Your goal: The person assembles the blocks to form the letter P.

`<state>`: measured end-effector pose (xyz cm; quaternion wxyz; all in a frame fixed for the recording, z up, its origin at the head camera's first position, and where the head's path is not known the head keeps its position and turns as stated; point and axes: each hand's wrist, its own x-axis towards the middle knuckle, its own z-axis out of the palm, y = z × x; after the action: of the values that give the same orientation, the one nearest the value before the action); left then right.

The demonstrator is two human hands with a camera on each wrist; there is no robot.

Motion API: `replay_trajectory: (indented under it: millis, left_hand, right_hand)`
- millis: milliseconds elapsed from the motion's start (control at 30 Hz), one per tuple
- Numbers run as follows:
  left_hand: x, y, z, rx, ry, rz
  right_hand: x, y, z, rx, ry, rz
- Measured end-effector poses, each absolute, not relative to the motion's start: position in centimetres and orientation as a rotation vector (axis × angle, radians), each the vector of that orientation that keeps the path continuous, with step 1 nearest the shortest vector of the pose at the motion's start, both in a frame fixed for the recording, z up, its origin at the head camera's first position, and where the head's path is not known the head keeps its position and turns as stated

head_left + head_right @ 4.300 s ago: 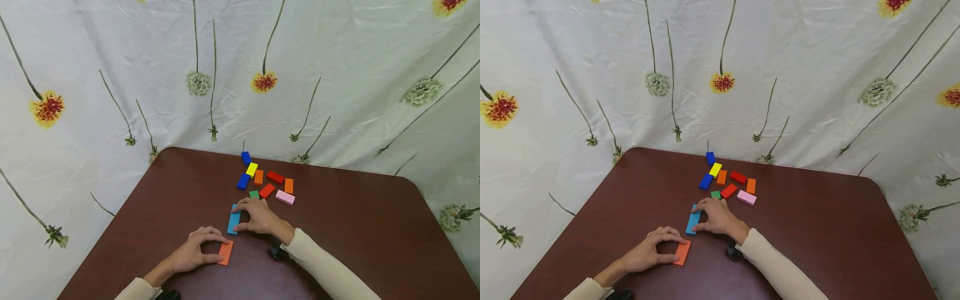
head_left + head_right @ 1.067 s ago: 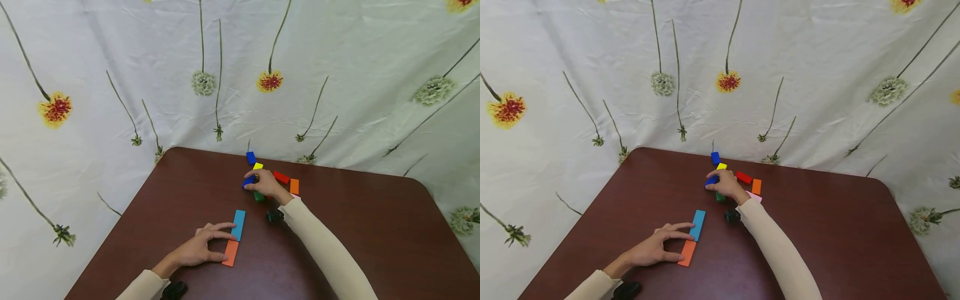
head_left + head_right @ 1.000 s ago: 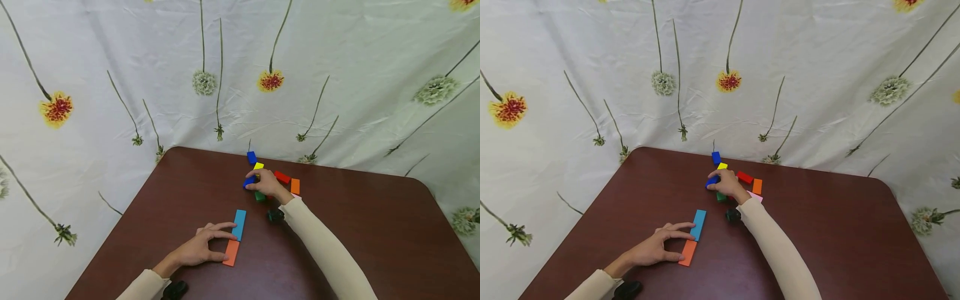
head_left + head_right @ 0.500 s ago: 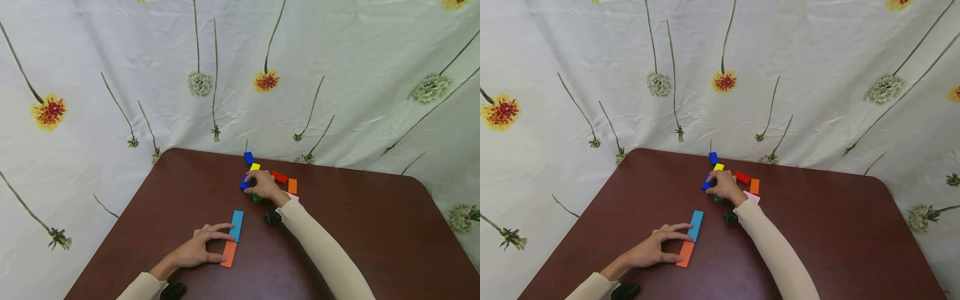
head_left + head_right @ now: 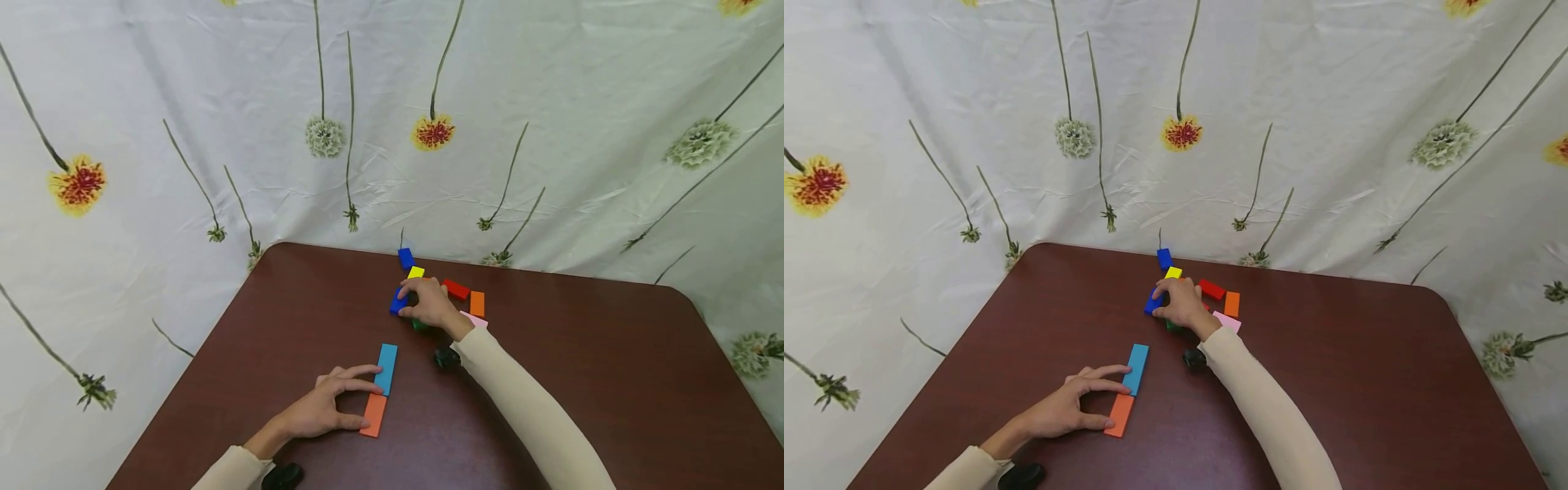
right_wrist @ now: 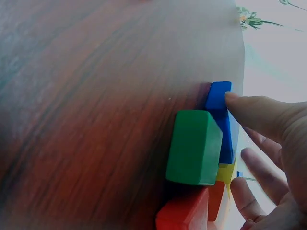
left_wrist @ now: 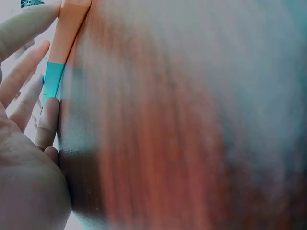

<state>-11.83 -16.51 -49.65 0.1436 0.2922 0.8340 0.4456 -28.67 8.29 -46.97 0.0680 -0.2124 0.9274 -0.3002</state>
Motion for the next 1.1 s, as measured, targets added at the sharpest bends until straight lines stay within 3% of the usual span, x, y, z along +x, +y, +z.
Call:
replay_trajectory:
  millis: [1100]
  left_hand:
    - [-11.8,-16.6,-49.7,0.807,2.386,1.297]
  right_hand:
    - [-27.5,9.0,-47.6,-0.665,2.776,-0.942]
